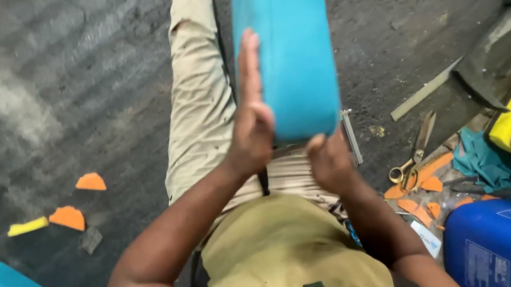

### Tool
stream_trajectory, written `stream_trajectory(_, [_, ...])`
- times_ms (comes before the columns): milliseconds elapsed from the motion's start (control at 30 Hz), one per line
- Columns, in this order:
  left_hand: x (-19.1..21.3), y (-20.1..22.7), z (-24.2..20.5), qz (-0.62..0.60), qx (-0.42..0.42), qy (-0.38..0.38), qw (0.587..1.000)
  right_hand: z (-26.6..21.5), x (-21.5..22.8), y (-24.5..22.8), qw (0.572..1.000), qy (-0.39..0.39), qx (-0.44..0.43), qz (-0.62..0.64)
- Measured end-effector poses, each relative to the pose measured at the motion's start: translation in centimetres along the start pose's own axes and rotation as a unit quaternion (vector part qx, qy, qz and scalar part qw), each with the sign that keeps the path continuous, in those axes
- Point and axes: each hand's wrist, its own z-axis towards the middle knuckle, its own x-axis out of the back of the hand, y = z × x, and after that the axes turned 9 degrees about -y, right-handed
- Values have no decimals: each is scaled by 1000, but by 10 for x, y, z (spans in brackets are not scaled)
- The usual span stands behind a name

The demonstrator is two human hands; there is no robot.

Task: Reupholstering a chair seat by stretching blue fabric over a wooden and foam base and securing it with a pneumatic stapler.

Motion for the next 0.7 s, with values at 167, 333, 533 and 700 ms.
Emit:
stream_trajectory(167, [-21, 10, 44, 141, -38, -73, 987, 37, 61, -24, 952, 189, -103, 217])
stream_trajectory(333, [-23, 26, 96, 300, -48, -215, 928, 15, 78, -12, 915, 329, -99, 212])
stream_trajectory(533, [-35, 46, 175, 370, -127, -476, 788, 2, 70, 5, 926, 246, -117, 261])
stream_trajectory(700, [-41, 66, 197, 248, -16, -647, 721, -13, 38, 27, 736, 220, -87, 634])
